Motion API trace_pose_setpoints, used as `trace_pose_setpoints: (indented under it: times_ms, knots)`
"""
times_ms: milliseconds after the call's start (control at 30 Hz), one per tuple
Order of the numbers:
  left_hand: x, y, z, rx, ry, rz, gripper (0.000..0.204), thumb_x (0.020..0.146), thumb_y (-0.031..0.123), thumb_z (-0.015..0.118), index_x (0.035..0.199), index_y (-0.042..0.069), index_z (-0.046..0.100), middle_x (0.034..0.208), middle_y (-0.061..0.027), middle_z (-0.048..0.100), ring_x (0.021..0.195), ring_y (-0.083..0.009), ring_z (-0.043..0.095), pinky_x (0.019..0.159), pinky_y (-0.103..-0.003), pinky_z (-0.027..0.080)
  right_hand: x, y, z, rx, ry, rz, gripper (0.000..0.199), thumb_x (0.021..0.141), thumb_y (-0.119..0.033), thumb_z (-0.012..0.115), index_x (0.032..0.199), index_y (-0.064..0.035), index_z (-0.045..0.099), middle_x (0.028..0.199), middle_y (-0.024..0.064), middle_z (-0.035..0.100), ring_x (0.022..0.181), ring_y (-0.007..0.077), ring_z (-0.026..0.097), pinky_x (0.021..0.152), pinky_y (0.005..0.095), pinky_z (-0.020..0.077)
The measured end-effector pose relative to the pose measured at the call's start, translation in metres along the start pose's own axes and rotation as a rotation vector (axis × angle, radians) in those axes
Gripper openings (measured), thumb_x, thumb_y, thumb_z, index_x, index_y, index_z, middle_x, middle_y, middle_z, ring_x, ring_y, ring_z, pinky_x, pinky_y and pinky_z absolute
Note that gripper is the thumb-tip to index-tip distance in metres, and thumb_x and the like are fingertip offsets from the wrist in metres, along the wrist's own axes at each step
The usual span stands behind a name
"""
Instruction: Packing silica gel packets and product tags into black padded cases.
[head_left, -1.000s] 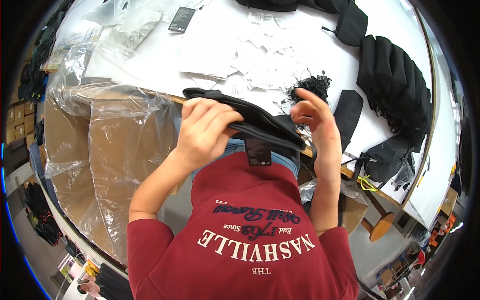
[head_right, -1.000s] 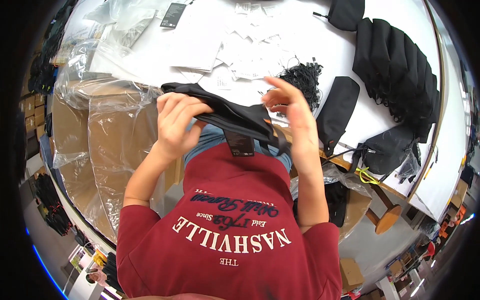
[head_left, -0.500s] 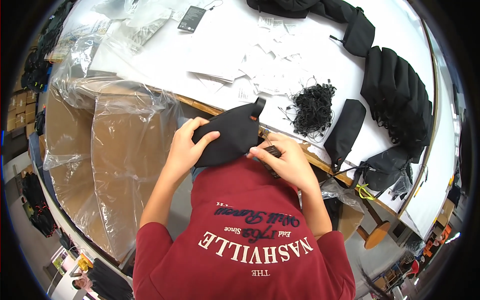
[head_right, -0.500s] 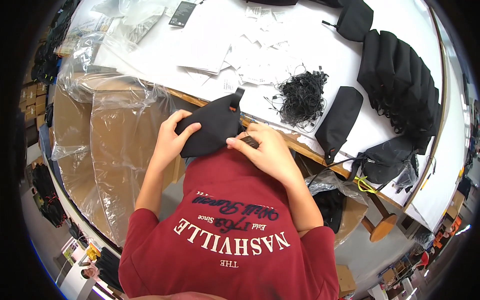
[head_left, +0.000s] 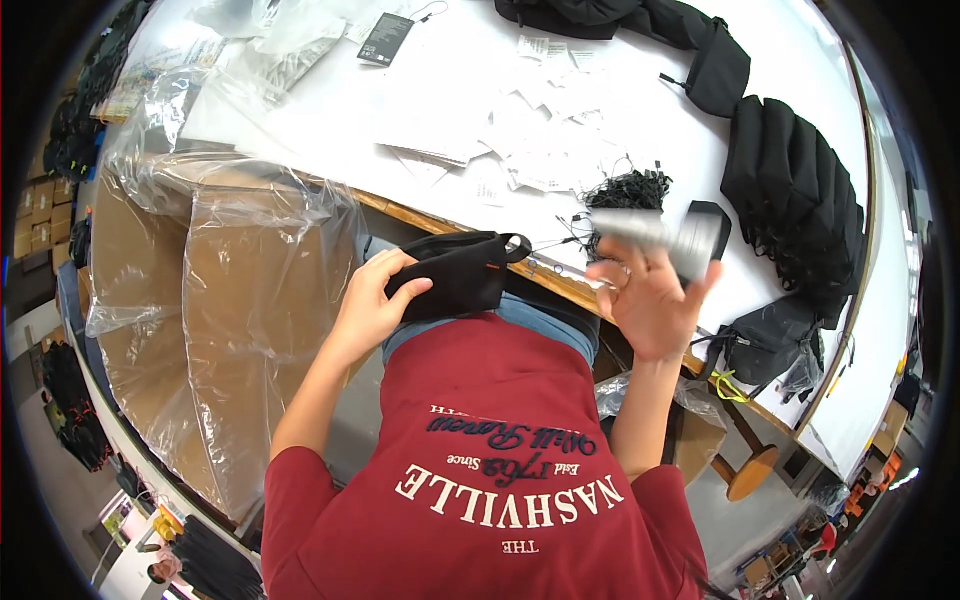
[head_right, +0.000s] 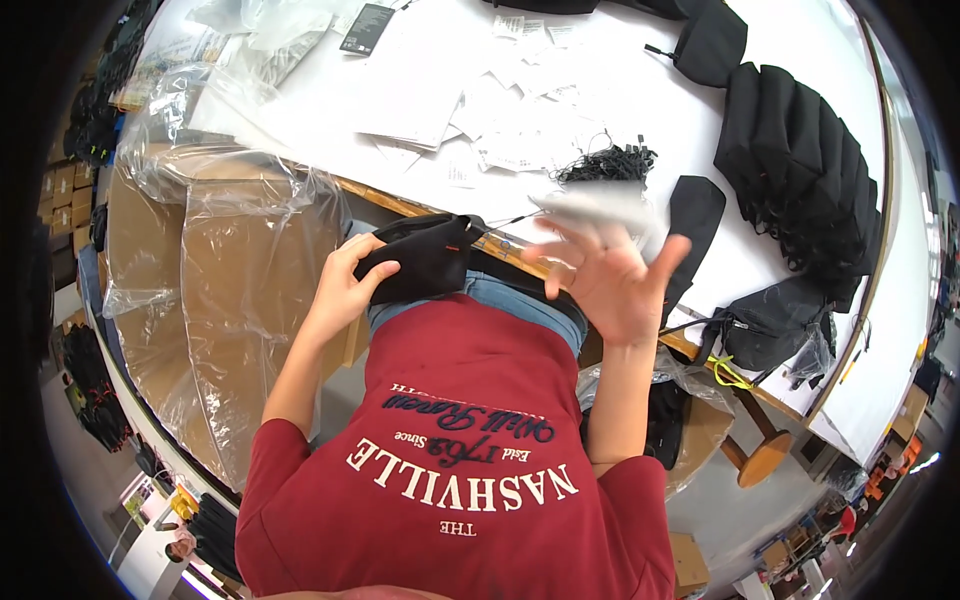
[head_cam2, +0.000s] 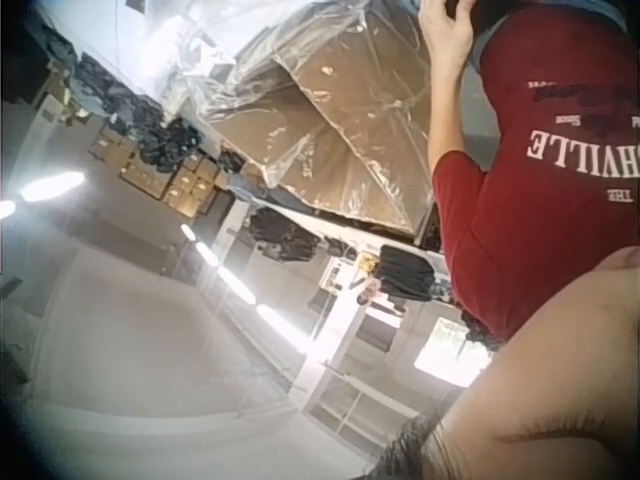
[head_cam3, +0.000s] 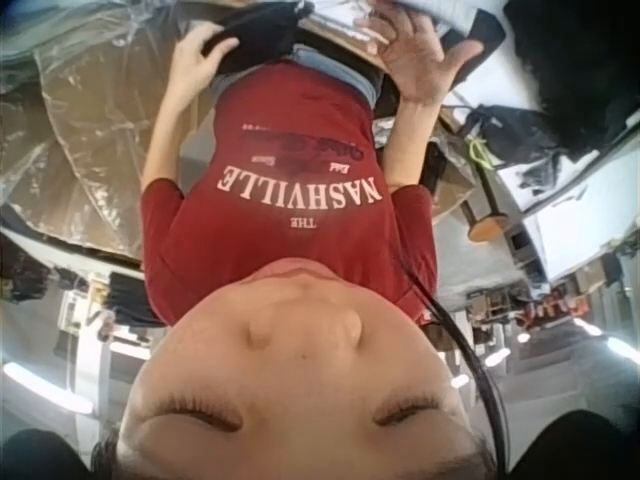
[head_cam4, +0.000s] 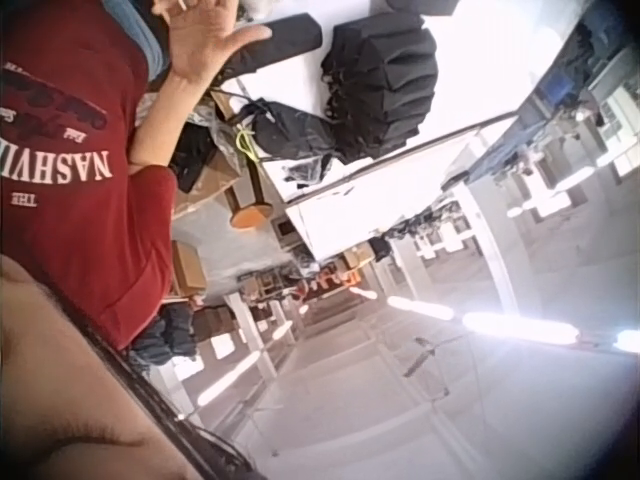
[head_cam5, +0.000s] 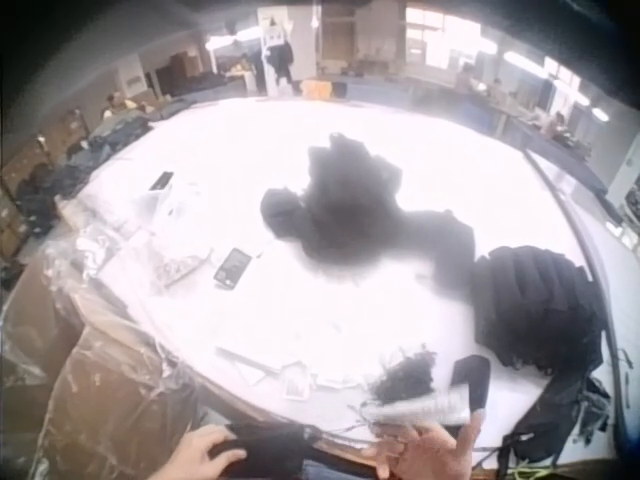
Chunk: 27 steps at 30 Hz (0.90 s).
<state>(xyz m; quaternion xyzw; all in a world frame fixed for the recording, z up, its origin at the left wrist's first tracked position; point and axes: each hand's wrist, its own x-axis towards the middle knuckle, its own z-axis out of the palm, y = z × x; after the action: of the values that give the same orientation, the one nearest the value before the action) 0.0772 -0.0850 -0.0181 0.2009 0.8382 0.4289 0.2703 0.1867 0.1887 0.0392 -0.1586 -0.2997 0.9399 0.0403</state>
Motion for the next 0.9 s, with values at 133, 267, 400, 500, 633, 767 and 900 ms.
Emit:
trace_pose_setpoints:
  times_ms: [133, 267, 400, 500, 633, 767, 900]
  knots:
    - [-0.01, 0.024, -0.001, -0.045, -0.049, 0.26, 0.02, 0.077, 0.013, 0.071, 0.083, -0.001, 0.058, 0.077, -0.0121, 0.056, 0.073, -0.0287, 0.053, 0.069, -0.035, 0.043, 0.016, 0.01, -0.046, -0.306, 0.144, -0.375, 0.033, 0.096, -0.033, 0.053, 0.11, -0.0038, 0.059, 0.087, 0.0012, 0.061, 0.07, 0.008, 0.051, 0.062, 0.025, 0.0416]
    - [-0.017, 0.054, -0.008, -0.02, -0.242, 0.318, 0.019, 0.074, 0.014, 0.074, 0.078, 0.003, 0.059, 0.074, -0.007, 0.055, 0.073, -0.0251, 0.051, 0.069, -0.034, 0.041, 0.051, 0.025, 0.005, -0.003, 0.653, -0.375, 0.025, 0.098, -0.032, 0.05, 0.1, -0.0087, 0.059, 0.072, -0.0012, 0.056, 0.053, 0.0084, 0.041, 0.046, 0.0229, 0.0323]
    - [-0.02, 0.056, -0.007, 0.034, -0.27, 0.327, 0.02, 0.074, 0.016, 0.074, 0.078, 0.004, 0.059, 0.073, -0.0066, 0.054, 0.072, -0.0247, 0.05, 0.069, -0.034, 0.04, 0.047, 0.036, 0.002, -0.088, 0.267, -0.236, 0.036, 0.098, -0.037, 0.048, 0.082, -0.0056, 0.057, 0.055, -0.0027, 0.047, 0.04, 0.0047, 0.032, 0.037, 0.023, 0.0244]
    - [-0.02, 0.055, -0.007, 0.034, -0.305, 0.341, 0.02, 0.074, 0.017, 0.074, 0.079, 0.004, 0.06, 0.073, -0.0055, 0.054, 0.074, -0.0242, 0.05, 0.07, -0.035, 0.041, 0.05, 0.036, 0.009, -0.137, 0.499, -0.251, 0.032, 0.096, -0.033, 0.053, 0.076, -0.0083, 0.056, 0.054, -0.0049, 0.046, 0.039, 0.0015, 0.028, 0.036, 0.0211, 0.0207]
    - [-0.012, 0.059, -0.01, 0.037, -0.352, 0.319, 0.02, 0.074, 0.019, 0.074, 0.08, 0.004, 0.061, 0.088, -0.0076, 0.056, 0.085, -0.0258, 0.053, 0.078, -0.035, 0.043, 0.04, 0.019, -0.003, -0.685, 0.294, -0.377, 0.024, 0.088, -0.021, 0.066, 0.069, -0.0068, 0.067, 0.053, -0.0076, 0.049, 0.045, 0.0014, 0.035, 0.041, 0.021, 0.0271]
    - [-0.001, 0.065, 0.002, 0.08, -0.379, 0.414, 0.02, 0.075, 0.02, 0.073, 0.082, 0.004, 0.062, 0.124, -0.0145, 0.046, 0.107, -0.0346, 0.05, 0.091, -0.041, 0.042, 0.02, 0.0, 0.041, -1.588, -0.17, 0.131, 0.022, 0.081, -0.027, 0.069, 0.071, -0.0082, 0.072, 0.045, 0.0063, 0.051, 0.041, 0.0171, 0.05, 0.045, 0.0285, 0.0389]
    - [0.007, 0.063, 0.01, 0.1, -0.335, 0.485, 0.019, 0.074, 0.019, 0.073, 0.082, 0.005, 0.063, 0.136, -0.015, 0.041, 0.118, -0.0363, 0.046, 0.098, -0.045, 0.039, 0.022, 0.014, 0.03, -1.908, -0.306, 0.06, 0.029, 0.08, -0.036, 0.067, 0.066, -0.0105, 0.071, 0.049, 0.0099, 0.056, 0.047, 0.028, 0.058, 0.048, 0.0359, 0.0453]
